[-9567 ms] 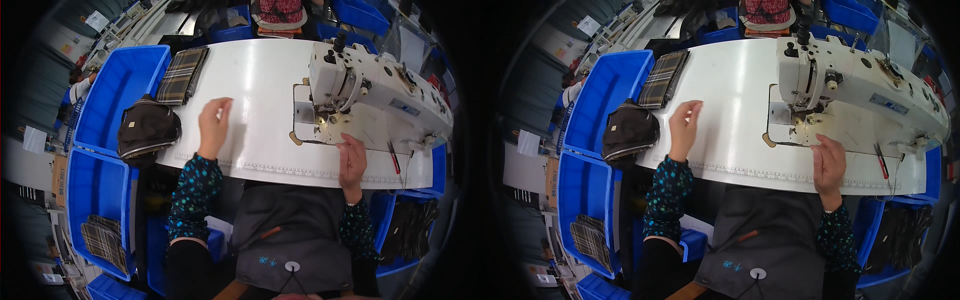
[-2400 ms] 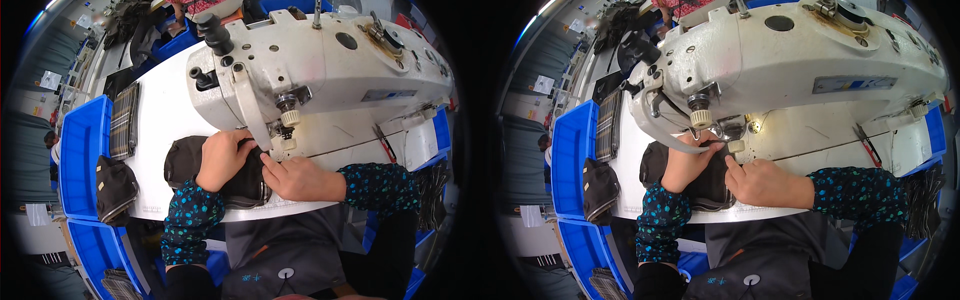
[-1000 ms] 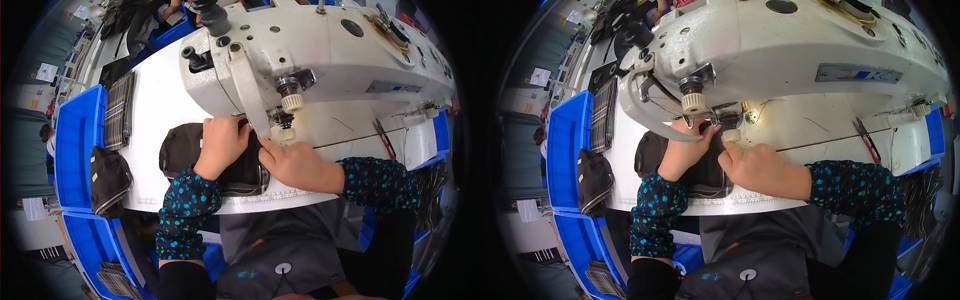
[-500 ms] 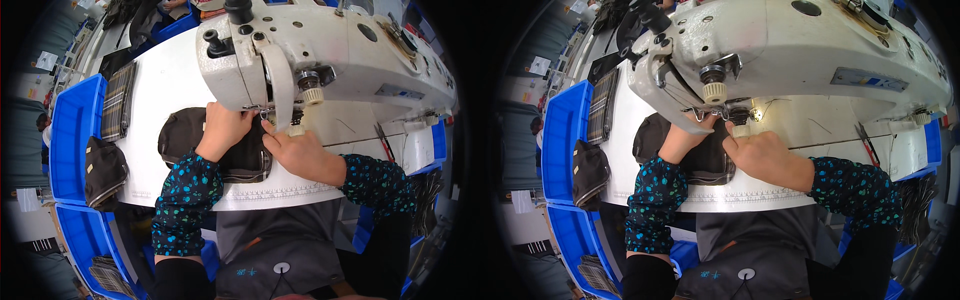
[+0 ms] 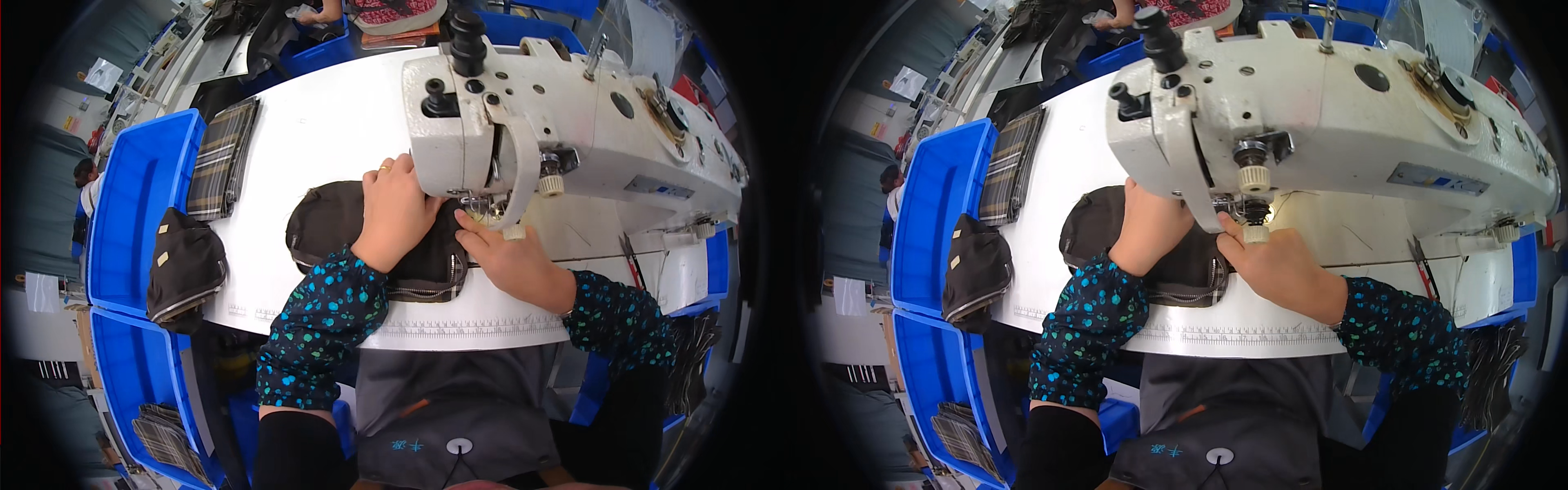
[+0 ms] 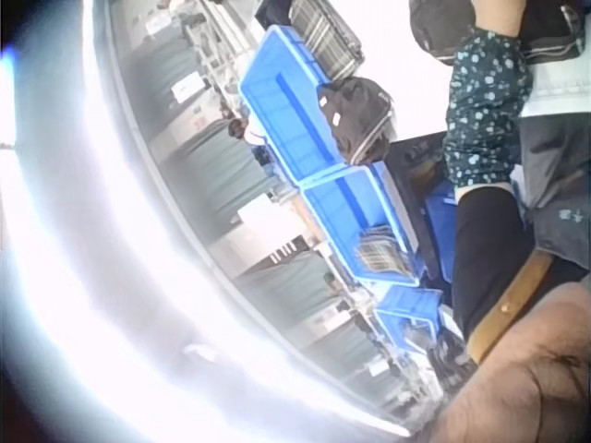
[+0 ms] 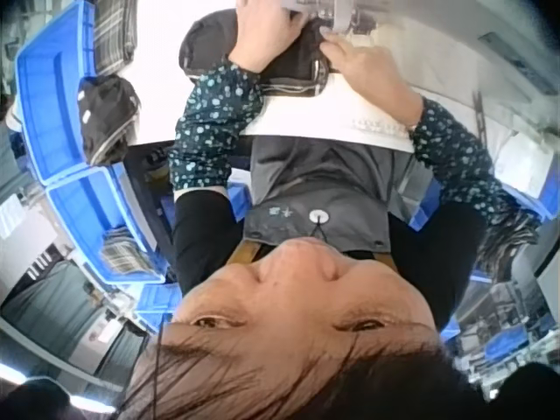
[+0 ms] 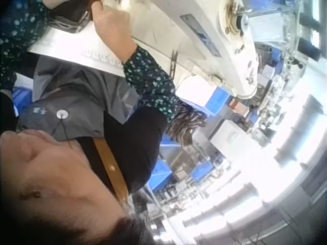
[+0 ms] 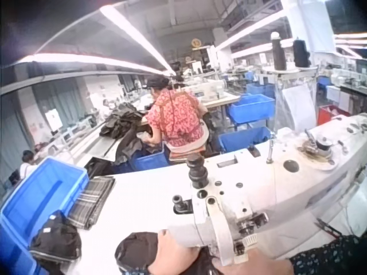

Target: The person aligns fabric pieces with a pouch, stitches them together using a sewing machine, places the sewn pouch into a storage bin, and begins sewing another pouch.

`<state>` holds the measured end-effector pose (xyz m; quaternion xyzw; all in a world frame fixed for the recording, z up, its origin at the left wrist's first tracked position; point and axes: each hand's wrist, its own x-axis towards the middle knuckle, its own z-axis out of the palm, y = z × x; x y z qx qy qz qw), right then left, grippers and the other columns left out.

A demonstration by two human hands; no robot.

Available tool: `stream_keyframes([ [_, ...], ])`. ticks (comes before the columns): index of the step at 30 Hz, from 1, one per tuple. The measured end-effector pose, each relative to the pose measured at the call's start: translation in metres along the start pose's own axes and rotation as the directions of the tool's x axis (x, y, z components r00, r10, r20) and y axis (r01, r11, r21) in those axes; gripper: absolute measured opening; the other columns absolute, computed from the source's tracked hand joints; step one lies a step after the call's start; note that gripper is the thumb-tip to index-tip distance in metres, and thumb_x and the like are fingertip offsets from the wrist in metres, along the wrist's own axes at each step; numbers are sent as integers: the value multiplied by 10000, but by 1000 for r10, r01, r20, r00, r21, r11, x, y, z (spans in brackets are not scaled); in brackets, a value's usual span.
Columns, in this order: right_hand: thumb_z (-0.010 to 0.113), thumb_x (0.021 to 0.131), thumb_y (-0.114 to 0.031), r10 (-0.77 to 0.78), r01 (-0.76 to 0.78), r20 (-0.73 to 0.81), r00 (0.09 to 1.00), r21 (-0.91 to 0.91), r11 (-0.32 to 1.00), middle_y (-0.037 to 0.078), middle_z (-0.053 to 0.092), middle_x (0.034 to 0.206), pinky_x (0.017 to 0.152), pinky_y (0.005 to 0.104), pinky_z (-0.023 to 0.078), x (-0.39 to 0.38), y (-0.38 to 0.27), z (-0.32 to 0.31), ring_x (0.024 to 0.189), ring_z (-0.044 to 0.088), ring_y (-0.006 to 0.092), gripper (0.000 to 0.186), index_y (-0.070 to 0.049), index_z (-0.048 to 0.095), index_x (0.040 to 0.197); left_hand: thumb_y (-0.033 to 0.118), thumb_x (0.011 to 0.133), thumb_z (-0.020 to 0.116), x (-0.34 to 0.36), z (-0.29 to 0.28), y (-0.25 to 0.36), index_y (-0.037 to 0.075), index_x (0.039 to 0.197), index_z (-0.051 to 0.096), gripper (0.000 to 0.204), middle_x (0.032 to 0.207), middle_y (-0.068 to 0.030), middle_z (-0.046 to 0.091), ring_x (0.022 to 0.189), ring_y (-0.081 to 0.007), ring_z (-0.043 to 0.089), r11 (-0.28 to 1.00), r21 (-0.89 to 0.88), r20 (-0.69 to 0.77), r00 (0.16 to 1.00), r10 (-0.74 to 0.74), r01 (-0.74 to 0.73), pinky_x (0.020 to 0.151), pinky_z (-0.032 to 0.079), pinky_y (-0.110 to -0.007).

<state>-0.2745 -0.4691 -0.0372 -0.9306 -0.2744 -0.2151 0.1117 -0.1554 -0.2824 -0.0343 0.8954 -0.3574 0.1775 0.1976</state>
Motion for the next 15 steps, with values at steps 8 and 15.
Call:
stream_keyframes([
  [8, 691, 879, -100, 118, -119, 50, 992, 22, 993, 21, 737, 1234, 568, 331, 486, -9, 4, 12, 821, 729, 156, 239, -89, 703, 1117, 342, 792, 792, -36, -64, 49, 43, 1142, 650, 481, 992, -87, 602, 930, -280, 590, 973, -184, 272, 944, 186, -138, 806, 443, -403],
  [15, 652, 924, -140, 127, -104, -142, 982, 159, 982, 71, 629, 688, 466, 384, 471, -7, 17, 22, 559, 645, 257, 262, -99, 679, 1181, 152, 848, 657, -42, -58, 56, 32, 1200, 619, 374, 941, -57, 555, 856, -204, 617, 969, 22, 201, 950, 238, -247, 679, 493, -322],
])
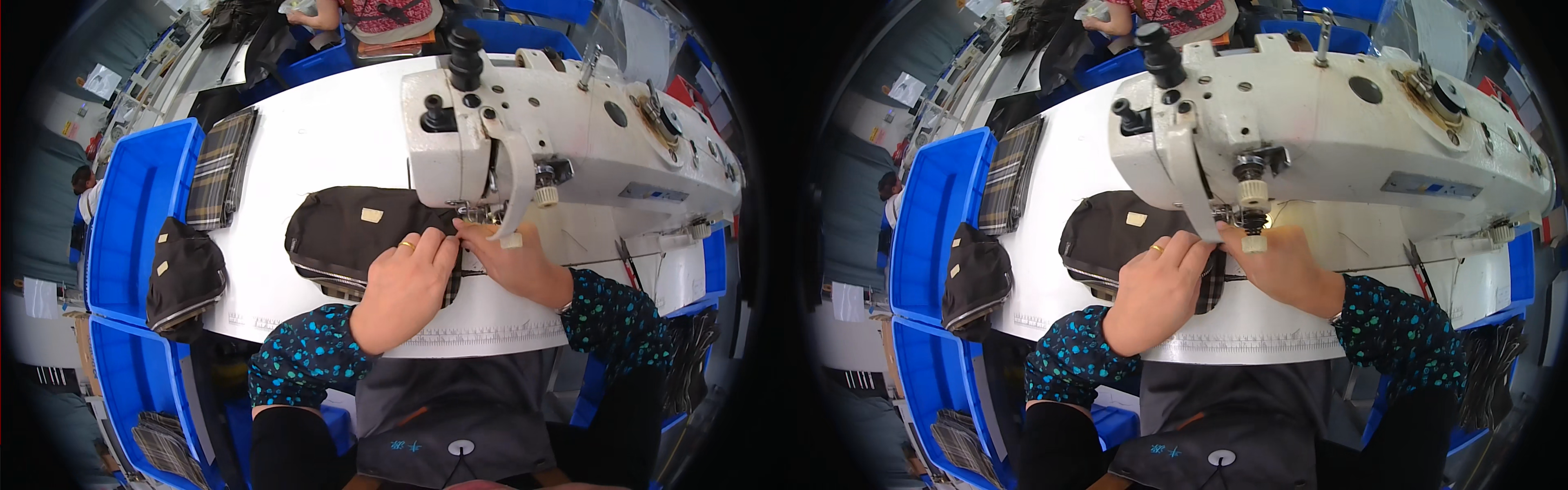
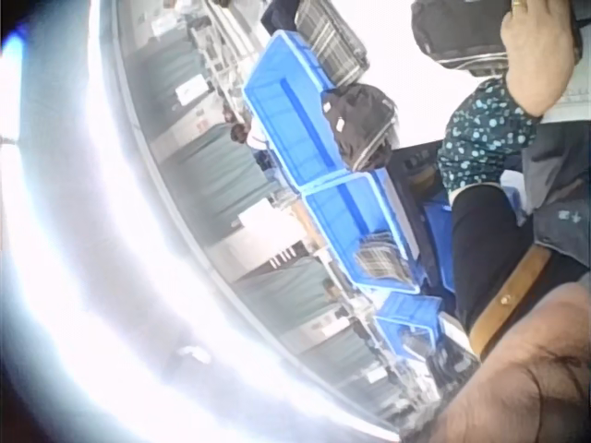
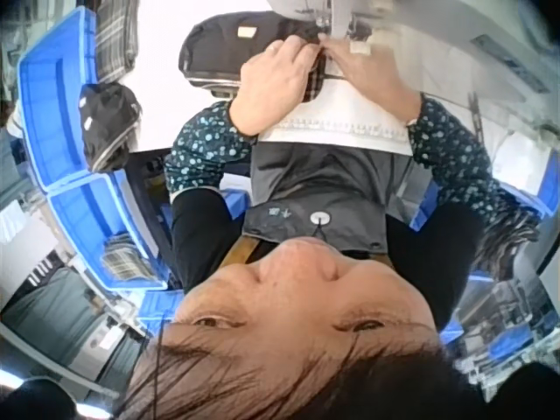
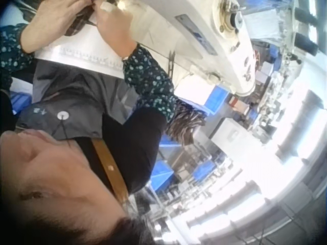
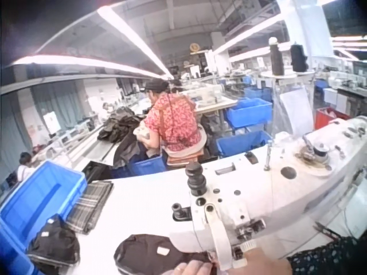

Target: The person aligns fabric pieces with a pouch, stitches them together using a sewing machine, places the sewn pouch into a storage bin, and begins sewing another pouch.

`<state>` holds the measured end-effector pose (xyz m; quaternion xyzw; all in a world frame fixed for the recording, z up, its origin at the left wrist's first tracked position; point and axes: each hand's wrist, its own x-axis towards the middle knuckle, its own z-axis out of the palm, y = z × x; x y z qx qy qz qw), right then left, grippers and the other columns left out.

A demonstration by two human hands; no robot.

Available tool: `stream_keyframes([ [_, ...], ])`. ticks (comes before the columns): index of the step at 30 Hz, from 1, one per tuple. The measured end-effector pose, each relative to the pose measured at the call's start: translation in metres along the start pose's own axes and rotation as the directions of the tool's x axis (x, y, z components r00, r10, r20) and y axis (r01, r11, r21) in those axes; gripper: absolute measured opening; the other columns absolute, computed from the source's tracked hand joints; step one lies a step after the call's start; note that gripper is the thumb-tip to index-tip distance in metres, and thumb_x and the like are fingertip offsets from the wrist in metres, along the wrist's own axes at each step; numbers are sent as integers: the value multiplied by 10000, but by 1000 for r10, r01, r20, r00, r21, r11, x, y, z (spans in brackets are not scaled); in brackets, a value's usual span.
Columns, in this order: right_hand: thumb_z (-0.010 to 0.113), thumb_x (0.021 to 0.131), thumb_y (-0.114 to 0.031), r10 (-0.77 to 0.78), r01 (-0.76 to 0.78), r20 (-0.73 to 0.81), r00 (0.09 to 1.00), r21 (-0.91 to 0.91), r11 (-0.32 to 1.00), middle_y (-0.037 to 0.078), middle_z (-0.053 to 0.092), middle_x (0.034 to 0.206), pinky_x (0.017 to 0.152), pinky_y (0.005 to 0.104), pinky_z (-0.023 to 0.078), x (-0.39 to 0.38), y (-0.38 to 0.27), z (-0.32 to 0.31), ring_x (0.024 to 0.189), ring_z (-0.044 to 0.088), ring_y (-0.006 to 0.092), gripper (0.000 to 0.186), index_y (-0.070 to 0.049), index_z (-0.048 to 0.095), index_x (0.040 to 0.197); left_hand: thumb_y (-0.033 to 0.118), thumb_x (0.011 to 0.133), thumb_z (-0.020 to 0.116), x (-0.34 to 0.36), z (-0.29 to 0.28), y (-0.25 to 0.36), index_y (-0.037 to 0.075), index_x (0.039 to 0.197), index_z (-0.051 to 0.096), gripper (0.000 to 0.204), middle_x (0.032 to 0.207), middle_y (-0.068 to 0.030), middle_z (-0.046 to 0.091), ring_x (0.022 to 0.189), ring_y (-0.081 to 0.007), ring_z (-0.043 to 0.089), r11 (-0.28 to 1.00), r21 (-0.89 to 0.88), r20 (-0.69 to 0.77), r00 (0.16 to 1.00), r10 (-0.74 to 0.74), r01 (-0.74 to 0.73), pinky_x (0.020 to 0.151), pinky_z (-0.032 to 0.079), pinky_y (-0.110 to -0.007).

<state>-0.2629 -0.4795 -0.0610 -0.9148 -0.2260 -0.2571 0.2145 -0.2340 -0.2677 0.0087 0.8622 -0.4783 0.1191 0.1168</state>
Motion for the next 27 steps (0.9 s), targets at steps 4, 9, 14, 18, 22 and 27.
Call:
stream_keyframes([
  [4, 657, 941, -170, -21, 22, 10, 1000, -47, 999, 81, 588, 627, 443, 378, 449, 1, -1, -2, 515, 617, 265, 268, -101, 681, 1199, 133, 846, 684, 0, 4, -2, 104, 1257, 613, 418, 978, -38, 582, 818, -212, 684, 994, -21, 52, 993, -109, 111, 593, 551, -339],
  [9, 732, 832, -292, -73, 97, 196, 978, -115, 989, 58, 649, 749, 471, 332, 483, -1, -16, -30, 582, 641, 203, 292, -104, 713, 1054, 124, 856, 732, 1, 4, -20, 140, 1112, 705, 258, 990, -33, 643, 762, -285, 694, 942, -292, 39, 987, -157, 162, 615, 553, -405],
  [14, 737, 832, -258, -286, 291, 88, 954, -49, 955, 69, 745, 971, 495, 276, 456, -12, -45, -25, 570, 599, 121, 258, -51, 723, 986, 168, 879, 734, 5, 4, -14, 134, 1051, 725, 175, 991, -24, 649, 740, -280, 692, 938, -302, 60, 986, -158, 169, 578, 543, -403],
  [18, 668, 786, -183, -339, 363, 147, 929, -192, 912, 175, 749, 1020, 496, 264, 462, -16, -49, -16, 572, 604, 111, 262, -6, 730, 969, 156, 856, 727, 0, 11, -9, 144, 1021, 739, 165, 982, -3, 637, 735, -251, 688, 975, -192, 103, 990, -93, 111, 550, 530, -377],
  [22, 637, 791, -165, -352, 382, 165, 921, -217, 898, 225, 748, 1038, 490, 240, 466, -18, -47, -17, 572, 625, 110, 237, 4, 723, 933, 60, 758, 742, 1, 2, -4, 139, 1104, 759, 356, 1026, 14, 666, 848, -213, 689, 987, -79, 179, 976, -127, 143, 642, 550, -343],
  [27, 630, 793, -161, -348, 381, 179, 920, -204, 902, 233, 745, 1037, 488, 239, 476, -18, -49, -22, 586, 643, 115, 233, 7, 719, 926, 60, 766, 739, 0, 1, -2, 120, 1087, 754, 327, 1068, 3, 683, 809, -240, 700, 987, -113, 139, 985, -101, 117, 657, 561, -349],
])
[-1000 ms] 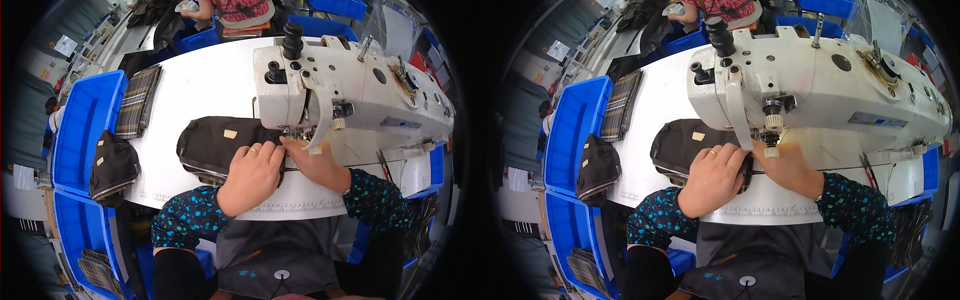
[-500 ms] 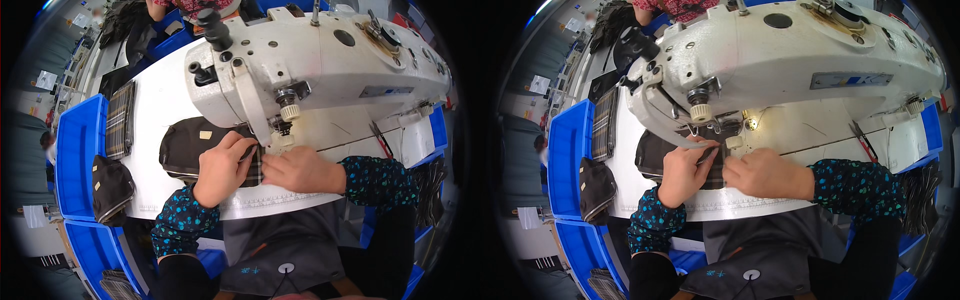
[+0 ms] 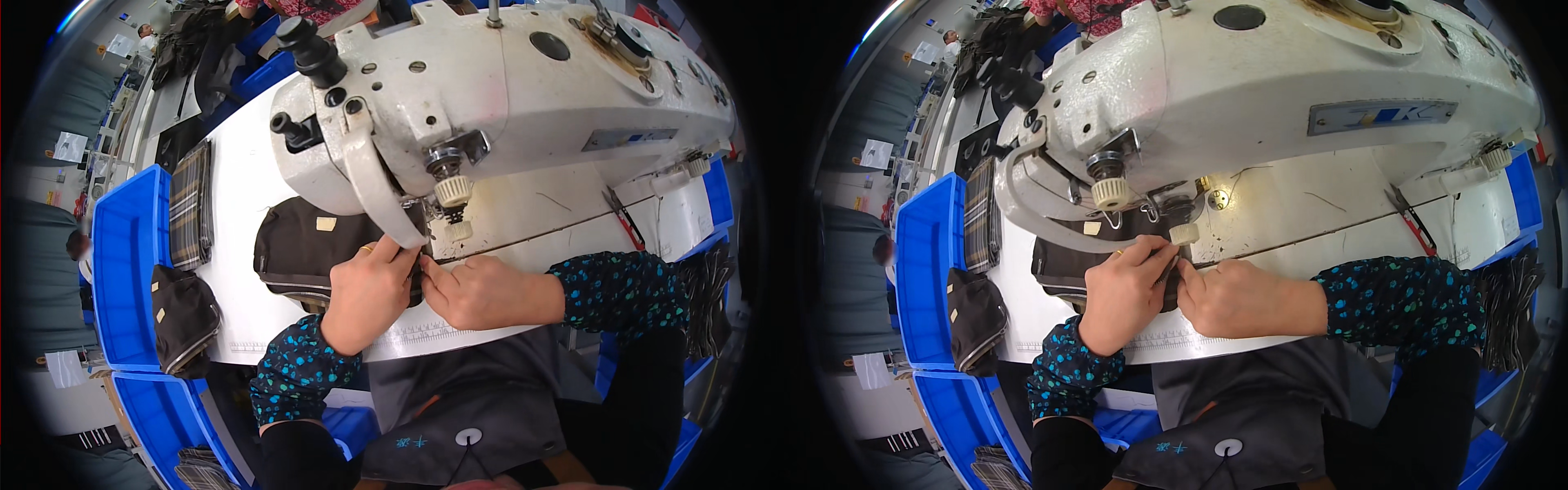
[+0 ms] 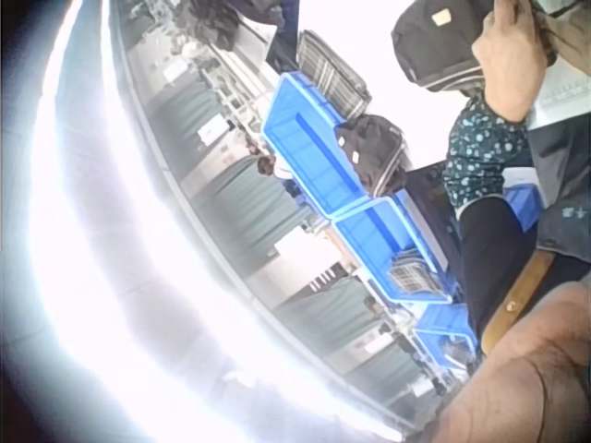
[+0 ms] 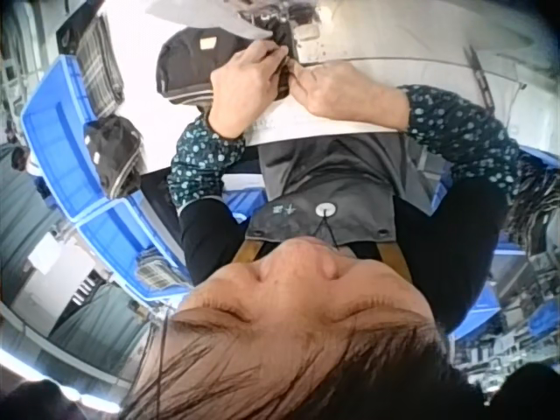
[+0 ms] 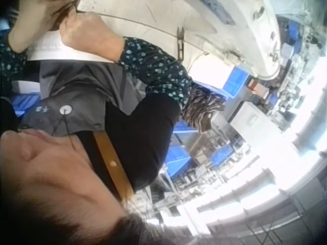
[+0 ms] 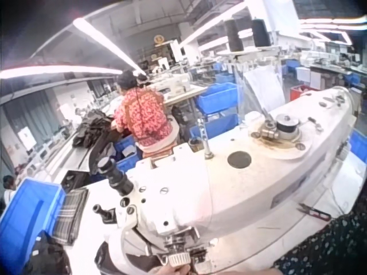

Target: The person aligns fabric pieces with a pouch, stitches them together using a sewing machine, places the sewn pouch into a storage bin, and begins sewing another pouch.

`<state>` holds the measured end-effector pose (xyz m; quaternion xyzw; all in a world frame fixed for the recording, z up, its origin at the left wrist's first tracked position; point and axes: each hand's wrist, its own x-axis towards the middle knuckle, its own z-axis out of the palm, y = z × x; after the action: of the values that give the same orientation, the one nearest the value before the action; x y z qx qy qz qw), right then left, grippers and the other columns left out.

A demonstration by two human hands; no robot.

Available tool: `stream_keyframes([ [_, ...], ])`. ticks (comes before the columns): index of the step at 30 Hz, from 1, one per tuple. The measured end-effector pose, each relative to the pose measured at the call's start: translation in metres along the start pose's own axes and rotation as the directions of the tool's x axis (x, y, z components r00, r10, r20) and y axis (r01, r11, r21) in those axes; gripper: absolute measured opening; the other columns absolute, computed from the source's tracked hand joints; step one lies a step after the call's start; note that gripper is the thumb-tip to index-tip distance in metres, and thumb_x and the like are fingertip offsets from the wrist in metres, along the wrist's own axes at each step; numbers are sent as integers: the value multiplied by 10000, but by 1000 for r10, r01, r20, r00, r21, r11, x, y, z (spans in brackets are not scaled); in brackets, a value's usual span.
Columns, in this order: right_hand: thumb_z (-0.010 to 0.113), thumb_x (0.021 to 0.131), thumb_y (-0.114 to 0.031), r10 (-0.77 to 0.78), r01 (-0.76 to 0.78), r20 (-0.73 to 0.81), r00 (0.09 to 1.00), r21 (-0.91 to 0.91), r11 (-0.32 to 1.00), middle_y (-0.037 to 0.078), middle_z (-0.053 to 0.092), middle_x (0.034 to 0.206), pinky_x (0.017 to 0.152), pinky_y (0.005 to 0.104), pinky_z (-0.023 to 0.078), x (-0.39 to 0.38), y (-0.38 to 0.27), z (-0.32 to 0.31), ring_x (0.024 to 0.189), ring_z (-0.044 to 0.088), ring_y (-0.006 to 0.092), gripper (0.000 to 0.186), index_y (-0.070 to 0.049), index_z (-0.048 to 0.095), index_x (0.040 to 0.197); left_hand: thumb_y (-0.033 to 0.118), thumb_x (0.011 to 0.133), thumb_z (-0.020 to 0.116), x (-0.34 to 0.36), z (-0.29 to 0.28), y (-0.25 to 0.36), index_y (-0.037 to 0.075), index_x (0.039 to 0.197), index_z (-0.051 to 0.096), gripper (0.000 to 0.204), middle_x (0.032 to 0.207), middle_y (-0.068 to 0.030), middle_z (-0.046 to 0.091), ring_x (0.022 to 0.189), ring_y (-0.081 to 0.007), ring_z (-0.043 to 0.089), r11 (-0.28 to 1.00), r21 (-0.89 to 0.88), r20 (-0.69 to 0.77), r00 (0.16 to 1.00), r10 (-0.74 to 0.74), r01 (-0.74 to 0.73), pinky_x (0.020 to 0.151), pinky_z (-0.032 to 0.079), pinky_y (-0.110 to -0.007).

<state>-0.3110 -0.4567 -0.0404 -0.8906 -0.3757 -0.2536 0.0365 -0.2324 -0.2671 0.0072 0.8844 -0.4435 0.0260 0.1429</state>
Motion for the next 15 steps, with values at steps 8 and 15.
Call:
stream_keyframes([
  [8, 621, 803, -149, -10, 10, 34, 999, 14, 1000, 234, 738, 1049, 482, 245, 489, 0, 3, -6, 606, 658, 130, 247, 17, 722, 956, 109, 831, 733, -1, 4, 1, 92, 1097, 725, 266, 1058, -11, 687, 752, -246, 707, 1000, -9, 3, 1000, -14, 14, 606, 552, -347],
  [15, 615, 828, -153, -24, 23, 2, 1000, 64, 998, 259, 740, 988, 469, 254, 491, 2, 5, -3, 589, 673, 139, 250, 50, 706, 942, 83, 758, 705, 2, 8, -5, 77, 1110, 721, 353, 1158, -12, 706, 885, -237, 706, 990, 56, -73, 989, 132, -128, 677, 573, -331],
])
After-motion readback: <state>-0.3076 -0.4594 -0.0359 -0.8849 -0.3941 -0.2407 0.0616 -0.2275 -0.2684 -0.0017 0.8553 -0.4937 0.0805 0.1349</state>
